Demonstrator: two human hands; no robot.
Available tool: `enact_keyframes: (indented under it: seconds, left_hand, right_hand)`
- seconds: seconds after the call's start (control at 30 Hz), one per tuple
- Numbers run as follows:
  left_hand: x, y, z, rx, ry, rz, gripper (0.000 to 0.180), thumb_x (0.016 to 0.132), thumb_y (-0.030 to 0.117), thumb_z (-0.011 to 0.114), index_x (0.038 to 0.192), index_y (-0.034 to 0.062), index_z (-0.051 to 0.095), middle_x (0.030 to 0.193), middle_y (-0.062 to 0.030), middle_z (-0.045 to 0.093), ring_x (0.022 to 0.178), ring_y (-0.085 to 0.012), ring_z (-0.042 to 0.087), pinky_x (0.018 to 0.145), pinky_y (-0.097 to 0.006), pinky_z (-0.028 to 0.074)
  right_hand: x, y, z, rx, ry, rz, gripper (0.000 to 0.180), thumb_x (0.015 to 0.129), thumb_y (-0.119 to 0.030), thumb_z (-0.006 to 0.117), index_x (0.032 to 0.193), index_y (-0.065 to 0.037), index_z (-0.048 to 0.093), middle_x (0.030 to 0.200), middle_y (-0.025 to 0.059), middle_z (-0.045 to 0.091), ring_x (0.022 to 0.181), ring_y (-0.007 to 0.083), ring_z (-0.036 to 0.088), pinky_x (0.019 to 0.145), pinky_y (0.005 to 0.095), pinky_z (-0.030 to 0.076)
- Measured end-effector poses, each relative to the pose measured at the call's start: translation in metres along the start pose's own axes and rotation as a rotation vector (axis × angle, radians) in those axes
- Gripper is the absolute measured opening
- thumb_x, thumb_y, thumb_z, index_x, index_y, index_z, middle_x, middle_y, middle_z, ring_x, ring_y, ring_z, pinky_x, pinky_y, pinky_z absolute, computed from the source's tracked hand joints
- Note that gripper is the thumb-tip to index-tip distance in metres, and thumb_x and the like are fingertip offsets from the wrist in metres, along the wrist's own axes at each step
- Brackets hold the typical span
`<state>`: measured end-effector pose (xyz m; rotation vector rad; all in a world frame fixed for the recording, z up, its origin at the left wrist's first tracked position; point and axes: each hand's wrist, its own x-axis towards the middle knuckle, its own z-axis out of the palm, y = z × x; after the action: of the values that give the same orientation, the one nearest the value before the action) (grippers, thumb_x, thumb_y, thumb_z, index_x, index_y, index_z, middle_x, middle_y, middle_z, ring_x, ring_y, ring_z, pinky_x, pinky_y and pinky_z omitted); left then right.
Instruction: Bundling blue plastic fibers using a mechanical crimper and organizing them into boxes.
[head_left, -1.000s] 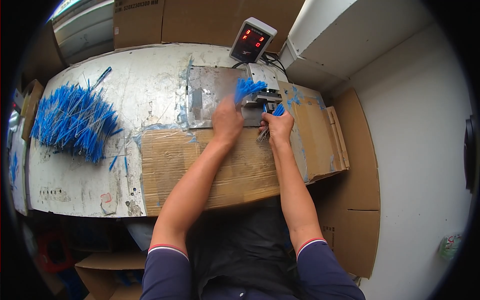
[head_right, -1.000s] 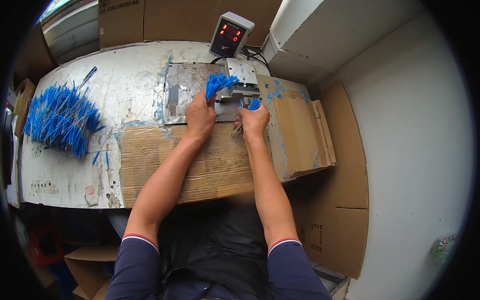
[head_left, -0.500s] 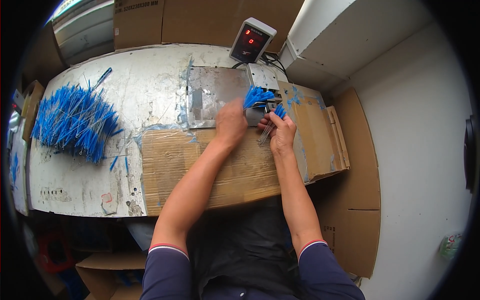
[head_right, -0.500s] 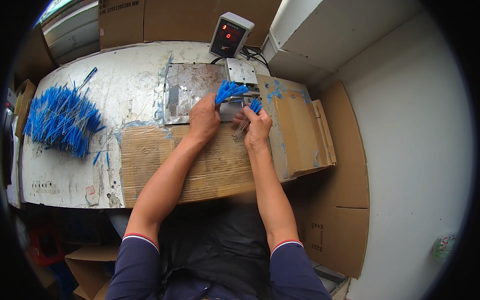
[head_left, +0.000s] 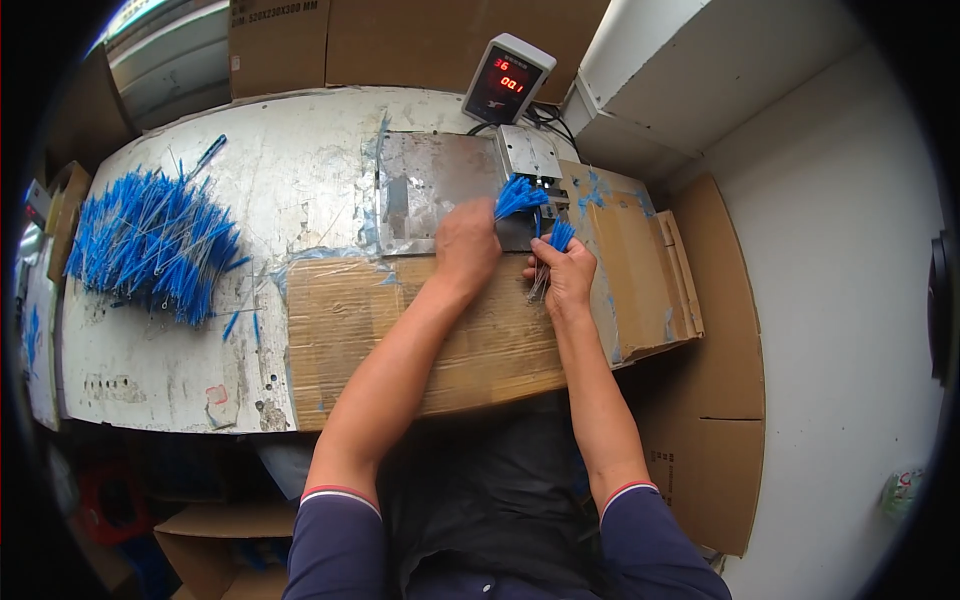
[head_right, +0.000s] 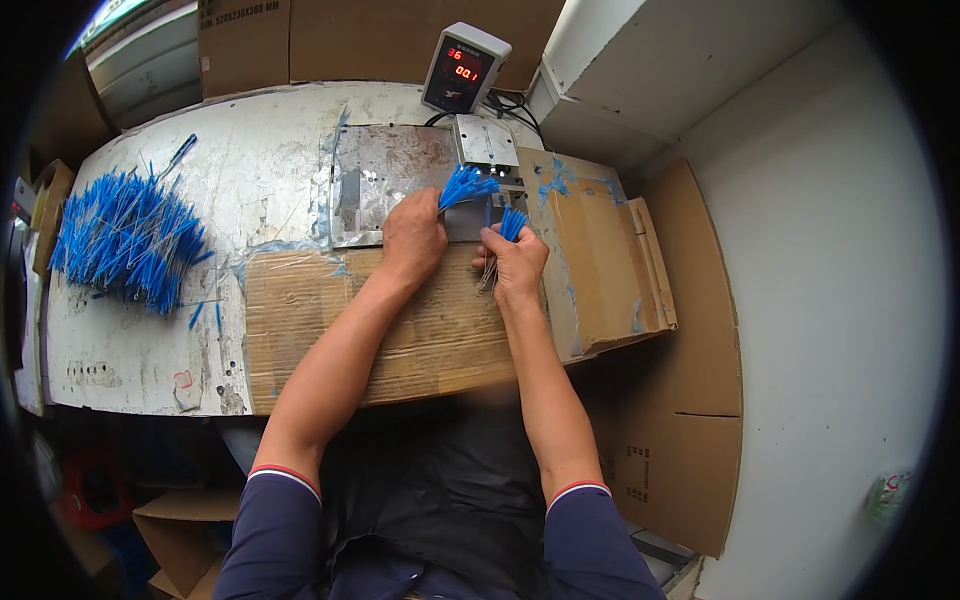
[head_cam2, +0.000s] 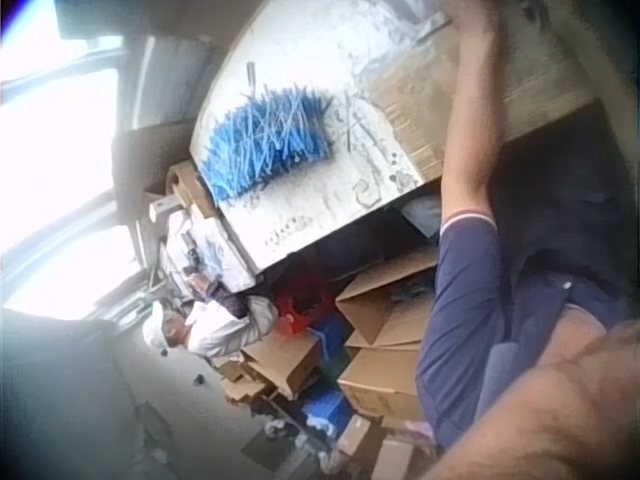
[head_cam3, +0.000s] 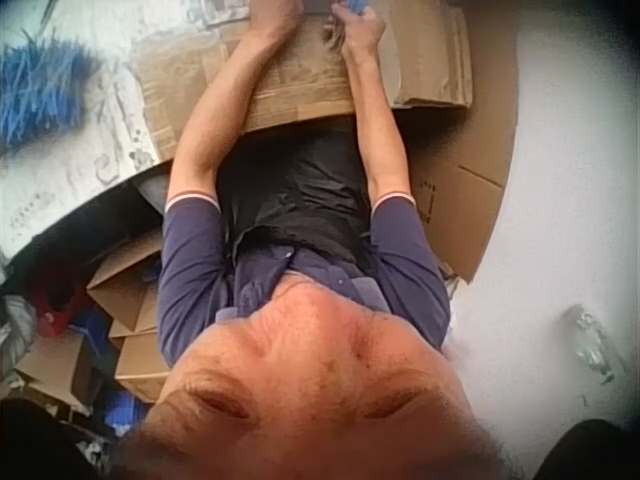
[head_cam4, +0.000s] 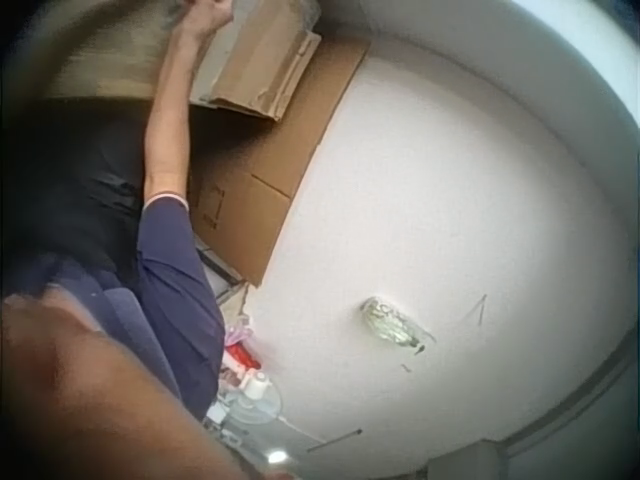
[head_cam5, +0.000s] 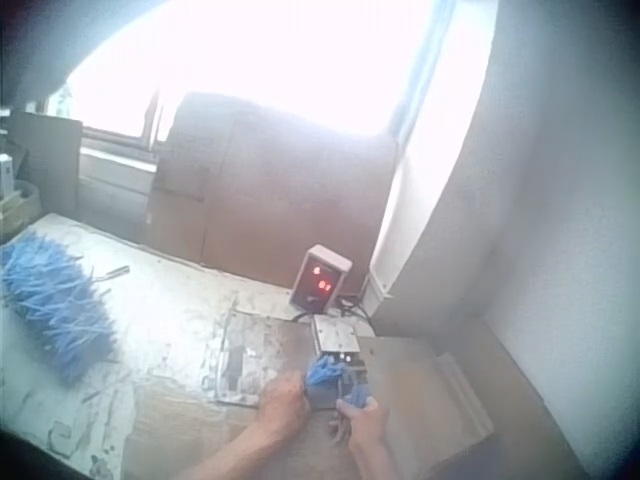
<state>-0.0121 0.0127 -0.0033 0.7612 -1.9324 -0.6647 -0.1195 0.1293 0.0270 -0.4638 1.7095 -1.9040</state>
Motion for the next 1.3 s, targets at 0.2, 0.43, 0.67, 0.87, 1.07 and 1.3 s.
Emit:
enact_keyframes:
  seconds: [0.2,0.43,0.67,0.87,1.07,1.3]
  left_hand:
    - [0.000,0.001,0.003,0.191,-0.038,0.057,0.015,0.084,-0.002,0.058,0.098,0.0023,0.060,0.087,-0.0187,0.065,0.087,-0.0397,0.066,0.077,-0.051,0.051]
    - [0.004,-0.006,0.000,-0.083,0.145,-0.187,0.014,0.093,0.005,0.062,0.106,0.0045,0.058,0.088,-0.0213,0.069,0.082,-0.0436,0.067,0.071,-0.054,0.050]
    - [0.004,-0.008,0.002,-0.123,0.135,-0.178,0.022,0.091,0.005,0.064,0.112,0.0062,0.058,0.090,-0.0230,0.069,0.084,-0.0464,0.066,0.072,-0.055,0.050]
    - [0.004,-0.010,0.004,-0.062,0.195,-0.155,0.007,0.098,0.011,0.063,0.104,0.0078,0.060,0.089,-0.0133,0.074,0.082,-0.0394,0.070,0.070,-0.050,0.051]
    - [0.003,-0.009,0.003,-0.073,0.214,-0.127,0.008,0.098,0.012,0.064,0.103,0.0077,0.060,0.090,-0.0146,0.074,0.082,-0.0404,0.070,0.069,-0.050,0.051]
    - [0.004,-0.008,0.005,-0.087,0.206,-0.111,0.008,0.098,0.012,0.064,0.103,0.0065,0.060,0.086,-0.0194,0.071,0.081,-0.0431,0.069,0.067,-0.051,0.049]
  right_hand:
    - [-0.001,-0.002,0.004,-0.112,0.023,-0.033,0.022,0.080,0.007,0.075,0.088,-0.003,0.057,0.073,0.0057,0.064,0.056,0.0142,0.064,0.044,0.0284,0.055]
    - [0.013,-0.005,0.013,-0.156,0.074,-0.057,0.023,0.078,0.008,0.073,0.086,-0.004,0.055,0.071,0.0057,0.062,0.054,0.0149,0.064,0.042,0.0289,0.054]
    - [0.023,-0.006,0.017,-0.217,0.096,-0.042,0.021,0.077,0.008,0.072,0.086,-0.002,0.056,0.072,0.0077,0.063,0.053,0.0158,0.064,0.042,0.0296,0.054]
    - [0.018,-0.005,0.021,-0.216,0.112,-0.063,0.021,0.077,0.009,0.071,0.086,-0.002,0.055,0.072,0.0075,0.063,0.053,0.0159,0.065,0.041,0.0300,0.055]
    - [0.019,-0.001,0.018,-0.193,0.109,-0.080,0.022,0.078,0.009,0.072,0.085,-0.002,0.054,0.072,0.0066,0.062,0.054,0.0154,0.064,0.041,0.0299,0.055]
    - [0.016,-0.005,0.017,-0.195,0.112,-0.067,0.021,0.077,0.007,0.073,0.084,-0.002,0.056,0.069,0.0074,0.063,0.053,0.0163,0.064,0.042,0.0305,0.055]
